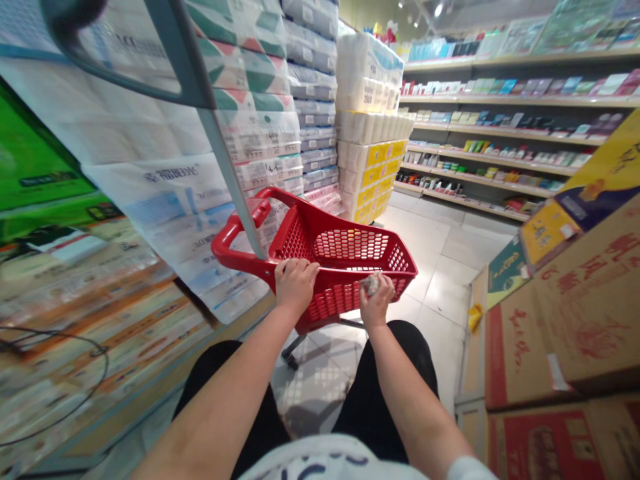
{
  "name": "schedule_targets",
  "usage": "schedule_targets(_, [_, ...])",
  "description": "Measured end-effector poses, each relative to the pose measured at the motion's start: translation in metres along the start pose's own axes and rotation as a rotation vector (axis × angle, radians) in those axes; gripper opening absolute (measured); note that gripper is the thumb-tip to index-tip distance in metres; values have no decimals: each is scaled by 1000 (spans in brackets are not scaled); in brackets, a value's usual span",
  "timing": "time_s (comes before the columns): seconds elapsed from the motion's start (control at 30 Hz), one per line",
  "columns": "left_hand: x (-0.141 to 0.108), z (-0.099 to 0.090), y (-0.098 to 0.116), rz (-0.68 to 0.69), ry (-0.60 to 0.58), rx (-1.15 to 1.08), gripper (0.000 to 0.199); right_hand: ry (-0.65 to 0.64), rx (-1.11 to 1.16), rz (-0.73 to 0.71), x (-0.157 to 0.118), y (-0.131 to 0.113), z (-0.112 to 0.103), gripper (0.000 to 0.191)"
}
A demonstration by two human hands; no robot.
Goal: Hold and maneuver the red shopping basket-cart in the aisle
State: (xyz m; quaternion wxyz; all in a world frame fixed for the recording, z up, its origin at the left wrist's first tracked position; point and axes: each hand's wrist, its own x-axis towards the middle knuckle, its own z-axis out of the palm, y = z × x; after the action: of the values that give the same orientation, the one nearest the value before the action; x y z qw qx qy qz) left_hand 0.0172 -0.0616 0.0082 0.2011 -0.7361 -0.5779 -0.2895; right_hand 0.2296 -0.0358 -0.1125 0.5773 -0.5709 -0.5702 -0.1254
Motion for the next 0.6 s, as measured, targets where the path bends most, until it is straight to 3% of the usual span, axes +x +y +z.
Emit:
schedule_targets(0.33, [-1, 0, -1, -1, -5, 11, 27, -3, 66, -42, 8, 8, -5, 22])
schedule_targets(0.47, [-1, -2, 1, -14, -4, -26, 27, -69, 120, -164, 4, -5, -4, 27])
schedule_targets(0.6, [-1, -2, 2, -25, -2, -65, 27, -184, 155, -236, -6, -27, 0, 50])
